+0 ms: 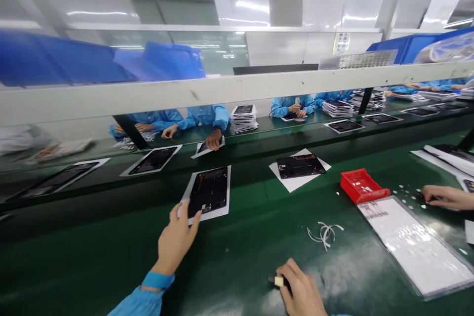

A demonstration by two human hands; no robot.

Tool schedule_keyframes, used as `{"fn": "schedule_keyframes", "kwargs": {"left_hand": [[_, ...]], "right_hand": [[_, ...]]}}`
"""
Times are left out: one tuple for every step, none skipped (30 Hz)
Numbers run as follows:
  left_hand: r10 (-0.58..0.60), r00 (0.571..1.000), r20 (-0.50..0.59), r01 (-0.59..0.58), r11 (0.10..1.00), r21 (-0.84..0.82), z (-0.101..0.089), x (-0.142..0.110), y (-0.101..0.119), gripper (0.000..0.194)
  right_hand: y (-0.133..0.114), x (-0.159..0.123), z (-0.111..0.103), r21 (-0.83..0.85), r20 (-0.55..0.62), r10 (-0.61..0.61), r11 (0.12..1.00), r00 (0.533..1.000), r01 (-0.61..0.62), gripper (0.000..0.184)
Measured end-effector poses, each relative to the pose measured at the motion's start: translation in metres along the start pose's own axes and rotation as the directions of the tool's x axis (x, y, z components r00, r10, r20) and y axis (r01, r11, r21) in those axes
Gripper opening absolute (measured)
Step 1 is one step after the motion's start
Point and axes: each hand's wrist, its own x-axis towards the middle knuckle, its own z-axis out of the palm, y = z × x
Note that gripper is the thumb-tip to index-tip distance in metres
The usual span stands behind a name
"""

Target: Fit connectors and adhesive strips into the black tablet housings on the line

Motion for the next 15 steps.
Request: {"fn": "schedule_keyframes", "kwargs": {"left_hand": [[0.052, 0.999, -0.012, -0.051, 0.998, 0.043, 0.010, -0.011, 0.003, 0.071], [0.107, 0.994, 0.011, -0.108, 0.992, 0.064, 0.023, -0.022, 0.005, 0.063], [0.162, 0.983, 0.084, -0.168, 0.984, 0.067, 0.037, -0.034, 0.005, 0.057], [0.211, 0.961, 0.179, -0.226, 0.972, 0.069, 0.051, -0.048, 0.005, 0.053], [0.260, 0.918, 0.301, -0.297, 0.951, 0.084, 0.064, -0.061, 0.005, 0.051], [0.305, 0.850, 0.430, -0.381, 0.919, 0.102, 0.076, -0.075, 0.005, 0.051], [0.350, 0.773, 0.529, -0.473, 0.874, 0.112, 0.085, -0.088, 0.005, 0.050], [0.380, 0.710, 0.593, -0.545, 0.830, 0.121, 0.092, -0.099, 0.005, 0.049], [0.400, 0.664, 0.632, -0.599, 0.790, 0.130, 0.097, -0.108, 0.006, 0.049], [0.414, 0.639, 0.648, -0.635, 0.760, 0.140, 0.100, -0.115, 0.006, 0.049], [0.422, 0.631, 0.650, -0.652, 0.743, 0.151, 0.101, -0.120, 0.007, 0.048], [0.427, 0.632, 0.647, -0.660, 0.734, 0.160, 0.101, -0.122, 0.008, 0.047], [0.430, 0.634, 0.643, -0.663, 0.730, 0.165, 0.100, -0.122, 0.007, 0.046], [0.436, 0.635, 0.637, -0.666, 0.727, 0.167, 0.100, -0.122, 0.006, 0.045], [0.444, 0.637, 0.631, -0.669, 0.725, 0.165, 0.100, -0.120, 0.004, 0.045]], "right_hand": [[-0.001, 0.002, -0.002, -0.018, 0.013, 0.000, 1.000, 1.000, 0.000, 0.024], [-0.002, 0.006, -0.004, -0.044, 0.031, 0.003, 0.999, 1.000, -0.002, 0.025], [-0.005, 0.012, -0.007, -0.078, 0.049, 0.011, 0.997, 0.999, -0.007, 0.025], [-0.008, 0.021, -0.010, -0.122, 0.064, 0.021, 0.992, 0.998, -0.013, 0.026], [-0.013, 0.035, -0.014, -0.176, 0.082, 0.032, 0.984, 0.996, -0.017, 0.027], [-0.018, 0.051, -0.017, -0.240, 0.087, 0.050, 0.970, 0.995, -0.028, 0.027], [-0.024, 0.071, -0.020, -0.314, 0.091, 0.056, 0.949, 0.994, -0.024, 0.026], [-0.029, 0.093, -0.023, -0.399, 0.094, 0.080, 0.916, 0.992, -0.036, 0.024], [-0.033, 0.117, -0.026, -0.487, 0.088, 0.126, 0.871, 0.988, -0.068, 0.021], [-0.035, 0.141, -0.028, -0.522, 0.069, 0.151, 0.848, 0.986, -0.093, 0.018], [-0.037, 0.165, -0.029, -0.548, 0.052, 0.166, 0.829, 0.985, -0.110, 0.018], [-0.037, 0.188, -0.030, -0.573, 0.035, 0.185, 0.809, 0.982, -0.132, 0.018], [-0.036, 0.208, -0.030, -0.598, 0.019, 0.206, 0.787, 0.978, -0.154, 0.018], [-0.035, 0.226, -0.030, -0.621, 0.007, 0.227, 0.764, 0.974, -0.174, 0.018], [-0.034, 0.242, -0.029, -0.642, 0.000, 0.241, 0.744, 0.970, -0.185, 0.017]]}}
